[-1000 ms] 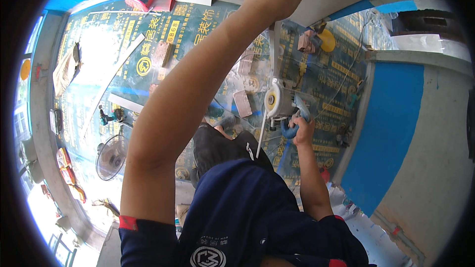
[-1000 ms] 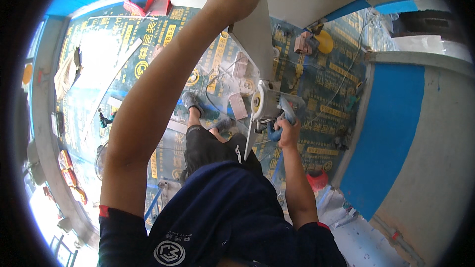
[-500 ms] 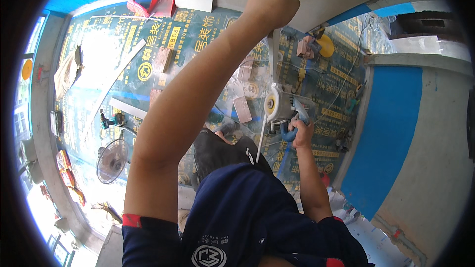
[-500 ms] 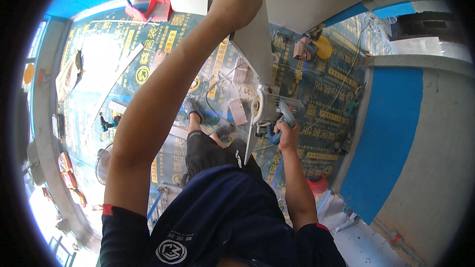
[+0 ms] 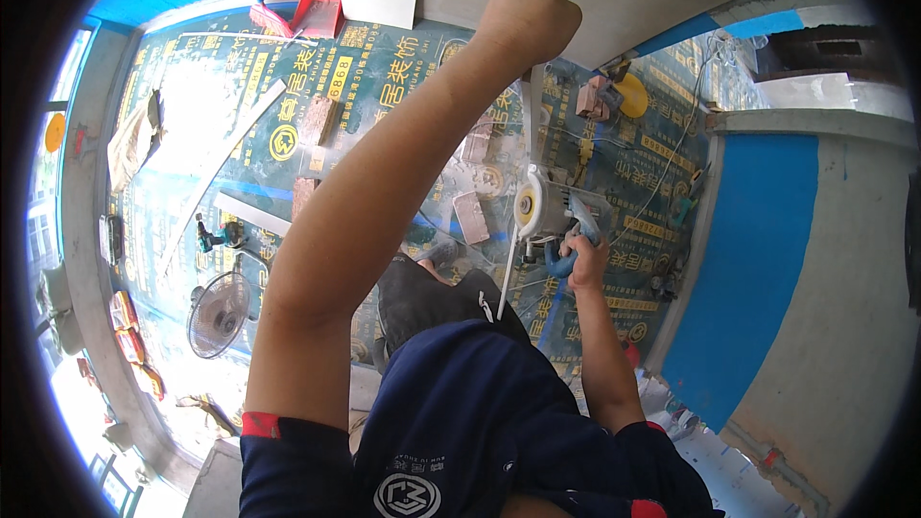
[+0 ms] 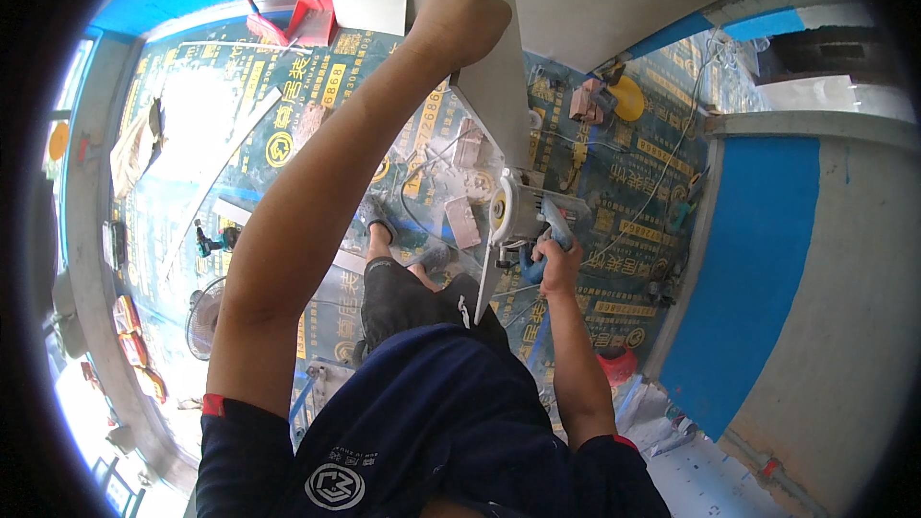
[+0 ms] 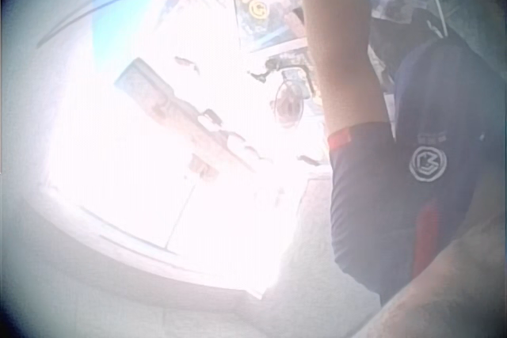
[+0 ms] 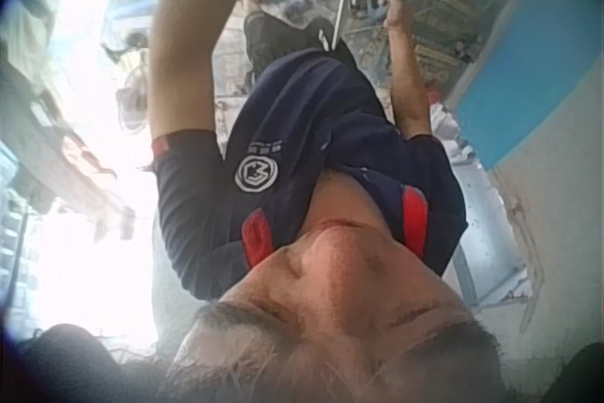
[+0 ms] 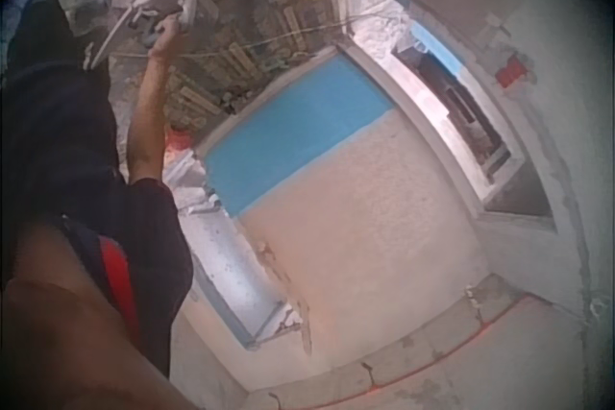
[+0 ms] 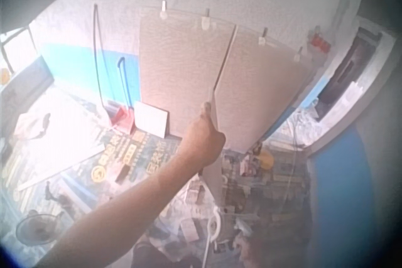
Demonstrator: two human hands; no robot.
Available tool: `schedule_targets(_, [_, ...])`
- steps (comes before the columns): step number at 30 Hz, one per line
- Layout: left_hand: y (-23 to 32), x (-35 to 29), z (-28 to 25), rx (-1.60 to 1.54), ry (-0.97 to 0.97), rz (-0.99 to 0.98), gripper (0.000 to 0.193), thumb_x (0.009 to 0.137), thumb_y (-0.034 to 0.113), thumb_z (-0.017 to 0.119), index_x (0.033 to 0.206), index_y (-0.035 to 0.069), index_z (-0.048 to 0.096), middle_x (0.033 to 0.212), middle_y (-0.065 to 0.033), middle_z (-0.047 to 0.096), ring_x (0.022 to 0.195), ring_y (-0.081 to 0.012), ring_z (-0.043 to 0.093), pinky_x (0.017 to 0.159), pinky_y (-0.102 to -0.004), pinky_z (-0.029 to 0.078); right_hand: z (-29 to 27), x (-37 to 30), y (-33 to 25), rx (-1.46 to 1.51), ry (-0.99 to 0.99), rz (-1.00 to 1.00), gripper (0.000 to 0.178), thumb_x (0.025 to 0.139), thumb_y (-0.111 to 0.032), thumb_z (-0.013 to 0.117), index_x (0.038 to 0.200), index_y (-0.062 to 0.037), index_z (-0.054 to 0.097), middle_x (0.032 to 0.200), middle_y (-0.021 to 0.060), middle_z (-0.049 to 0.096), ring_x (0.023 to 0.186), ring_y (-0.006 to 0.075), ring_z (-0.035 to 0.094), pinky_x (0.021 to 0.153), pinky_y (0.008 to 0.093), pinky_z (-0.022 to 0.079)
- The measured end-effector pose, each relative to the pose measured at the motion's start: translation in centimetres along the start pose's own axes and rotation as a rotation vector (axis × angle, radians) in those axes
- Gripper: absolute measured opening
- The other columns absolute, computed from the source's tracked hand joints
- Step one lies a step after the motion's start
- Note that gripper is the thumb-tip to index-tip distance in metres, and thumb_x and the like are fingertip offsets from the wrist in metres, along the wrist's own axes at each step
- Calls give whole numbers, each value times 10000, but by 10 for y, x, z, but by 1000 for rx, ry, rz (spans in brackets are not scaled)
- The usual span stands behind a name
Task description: The person uses a hand-held circular saw to cut a rectangular piece from a tile, removes the cut piece by hand, and then picks up the remaining L-shaped tile.
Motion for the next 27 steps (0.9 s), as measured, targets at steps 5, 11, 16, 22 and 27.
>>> schedule_targets(5, [-7,3,5,20,58,53,723,726,27,473,1405,-116,271,1117,-393,560,1098,-481,554,955,-479,460,4,-1,-3,5,11,11,136,695,-10,579,823,8,534,690,67,508,543,165,467,533,340,391])
schedule_targets(11, [-1,-1,0,-33,25,34,710,729,22,459,1402,-110,277,1116,-399,557,1109,-482,547,962,-479,450,1,1,-3,-17,-21,-8,104,721,-38,582,811,-21,532,665,57,496,532,174,460,550,356,400])
schedule_targets(16, [4,-3,-4,-35,6,-1,712,727,17,464,1403,-100,276,1106,-396,562,1105,-485,547,959,-480,451,6,-1,-8,-25,-14,-13,96,719,-31,573,805,-23,531,660,55,497,527,168,459,548,346,402])
schedule_targets(22, [2,-2,-3,-28,29,29,709,729,9,463,1404,-103,275,1150,-391,546,1125,-482,536,971,-473,448,5,2,-5,-29,-20,-21,85,710,-31,564,785,-16,527,656,57,503,514,168,460,537,336,404])
schedule_targets(27, [4,-2,-3,-35,29,26,704,733,4,460,1403,-107,274,1193,-389,523,1157,-473,519,989,-464,439,4,3,-4,-32,-13,-31,92,706,-30,555,793,-13,528,650,61,504,512,172,467,531,327,409])
Point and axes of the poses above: each hand's wrist, its own x-axis towards the middle knuckle, its own z-axis out of the palm, y = z × x, the point moved 1 cm from there along x, towards the middle knuckle
